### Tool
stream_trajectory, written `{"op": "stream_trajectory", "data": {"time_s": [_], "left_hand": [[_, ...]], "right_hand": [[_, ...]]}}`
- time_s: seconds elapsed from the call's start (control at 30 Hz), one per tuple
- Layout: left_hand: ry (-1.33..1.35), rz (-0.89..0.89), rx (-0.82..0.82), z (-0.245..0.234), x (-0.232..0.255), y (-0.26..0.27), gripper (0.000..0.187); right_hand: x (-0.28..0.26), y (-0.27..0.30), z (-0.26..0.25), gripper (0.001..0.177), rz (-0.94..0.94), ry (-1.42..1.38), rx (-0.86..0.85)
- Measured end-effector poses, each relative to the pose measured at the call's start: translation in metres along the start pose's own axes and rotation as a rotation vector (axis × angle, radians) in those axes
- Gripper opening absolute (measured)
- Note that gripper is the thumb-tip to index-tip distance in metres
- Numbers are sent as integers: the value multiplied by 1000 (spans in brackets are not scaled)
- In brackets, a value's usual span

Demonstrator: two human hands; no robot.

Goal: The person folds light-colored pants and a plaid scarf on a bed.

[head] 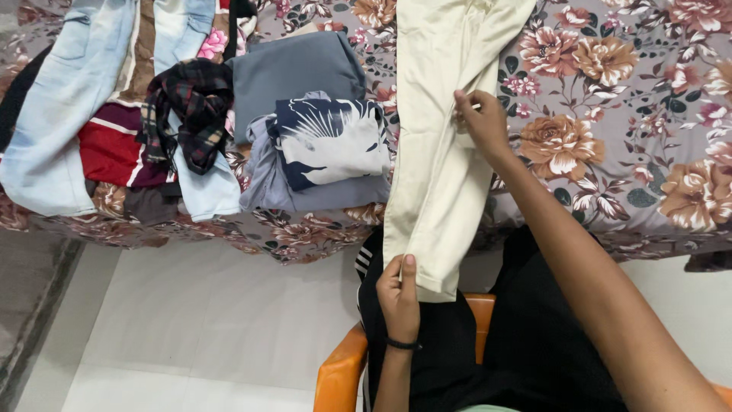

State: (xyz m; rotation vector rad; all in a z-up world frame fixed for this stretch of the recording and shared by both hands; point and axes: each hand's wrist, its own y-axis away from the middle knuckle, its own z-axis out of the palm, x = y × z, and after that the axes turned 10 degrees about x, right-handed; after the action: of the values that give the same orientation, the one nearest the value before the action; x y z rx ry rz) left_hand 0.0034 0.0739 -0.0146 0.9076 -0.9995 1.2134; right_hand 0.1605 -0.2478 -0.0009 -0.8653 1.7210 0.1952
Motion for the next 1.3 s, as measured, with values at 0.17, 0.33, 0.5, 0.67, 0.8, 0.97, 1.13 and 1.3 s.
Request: {"op": "stream_trajectory", "data": {"time_s": [0.17, 0.33, 0.5, 0.67, 0.8, 0.97, 1.13, 1.3], "left_hand": [[198, -111, 1, -3, -12, -3, 38], [242, -203, -45, -3, 5, -3, 39], [213, -150, -57, -1, 14, 1, 39], [138, -52, -34, -27, 1, -6, 38], [-268, 169, 82, -54, -16, -14, 36], [-892, 242, 214, -55, -34, -10, 28], [-1080, 333, 222, -50, -32, -11, 24], [-1040, 528, 225, -39, -9, -9, 36]], "right_hand": [[24, 92, -28, 37, -124, -33, 92], [1, 257, -48, 43, -179, -147, 86], [-32, 283, -60, 62, 737, -978, -217], [-22, 292, -61, 60, 729, -873, -302], [3, 312, -53, 49, 583, -512, -295], [30, 312, -42, 44, 323, -333, -263], [26, 308, -45, 42, 311, 79, -288], [21, 304, -48, 52, 296, 99, -195]]}}
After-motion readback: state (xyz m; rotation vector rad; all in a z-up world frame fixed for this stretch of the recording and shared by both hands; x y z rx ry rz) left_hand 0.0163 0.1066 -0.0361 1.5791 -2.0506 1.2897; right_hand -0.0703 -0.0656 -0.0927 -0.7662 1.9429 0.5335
